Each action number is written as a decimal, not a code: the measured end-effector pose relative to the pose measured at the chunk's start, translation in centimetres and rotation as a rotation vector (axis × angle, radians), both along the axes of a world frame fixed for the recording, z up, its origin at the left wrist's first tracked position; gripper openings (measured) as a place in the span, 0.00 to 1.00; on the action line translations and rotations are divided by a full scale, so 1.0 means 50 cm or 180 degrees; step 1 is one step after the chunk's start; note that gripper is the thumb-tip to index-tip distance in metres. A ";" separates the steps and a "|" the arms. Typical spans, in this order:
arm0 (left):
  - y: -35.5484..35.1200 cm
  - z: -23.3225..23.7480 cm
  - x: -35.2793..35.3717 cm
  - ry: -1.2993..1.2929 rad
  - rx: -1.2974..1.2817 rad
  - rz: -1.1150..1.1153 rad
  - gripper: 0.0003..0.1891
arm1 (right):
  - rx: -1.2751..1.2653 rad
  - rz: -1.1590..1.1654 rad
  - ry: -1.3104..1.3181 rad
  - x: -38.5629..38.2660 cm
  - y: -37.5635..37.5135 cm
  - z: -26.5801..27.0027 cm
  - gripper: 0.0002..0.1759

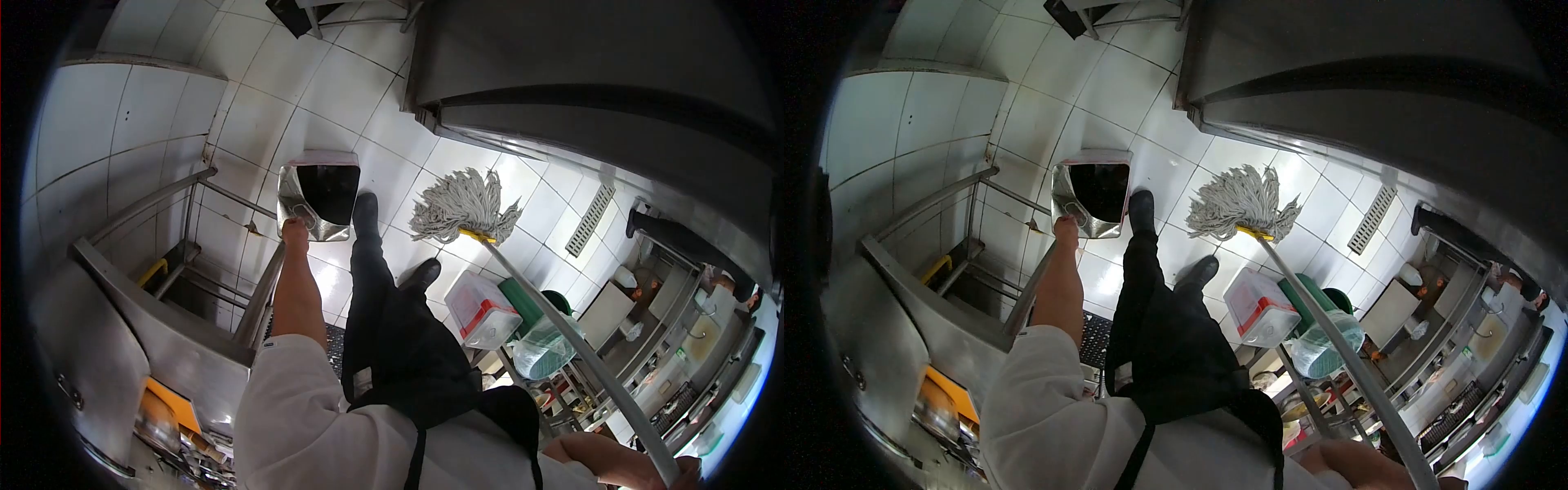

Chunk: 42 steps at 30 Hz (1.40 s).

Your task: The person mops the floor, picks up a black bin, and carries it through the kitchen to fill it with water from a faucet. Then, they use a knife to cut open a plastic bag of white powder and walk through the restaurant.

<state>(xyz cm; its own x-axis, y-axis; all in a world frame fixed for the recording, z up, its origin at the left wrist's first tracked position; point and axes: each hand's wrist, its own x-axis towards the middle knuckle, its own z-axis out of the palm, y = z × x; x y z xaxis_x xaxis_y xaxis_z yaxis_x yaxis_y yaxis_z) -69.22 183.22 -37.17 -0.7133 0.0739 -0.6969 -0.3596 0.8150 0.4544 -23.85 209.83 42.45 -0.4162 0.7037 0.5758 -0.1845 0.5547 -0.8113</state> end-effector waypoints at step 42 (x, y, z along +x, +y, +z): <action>0.191 0.332 -0.300 -0.0538 0.0048 0.0224 0.54 | -0.0413 -0.0566 0.0652 0.102 0.210 -0.027 0.12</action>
<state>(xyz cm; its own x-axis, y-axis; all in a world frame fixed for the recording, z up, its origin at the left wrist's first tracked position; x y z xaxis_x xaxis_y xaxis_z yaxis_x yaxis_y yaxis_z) -84.24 192.79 -20.59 -0.5899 0.0392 -0.8065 -0.4878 0.7786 0.3947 -18.75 220.33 41.09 -0.1644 0.8284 0.5355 -0.2609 0.4870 -0.8335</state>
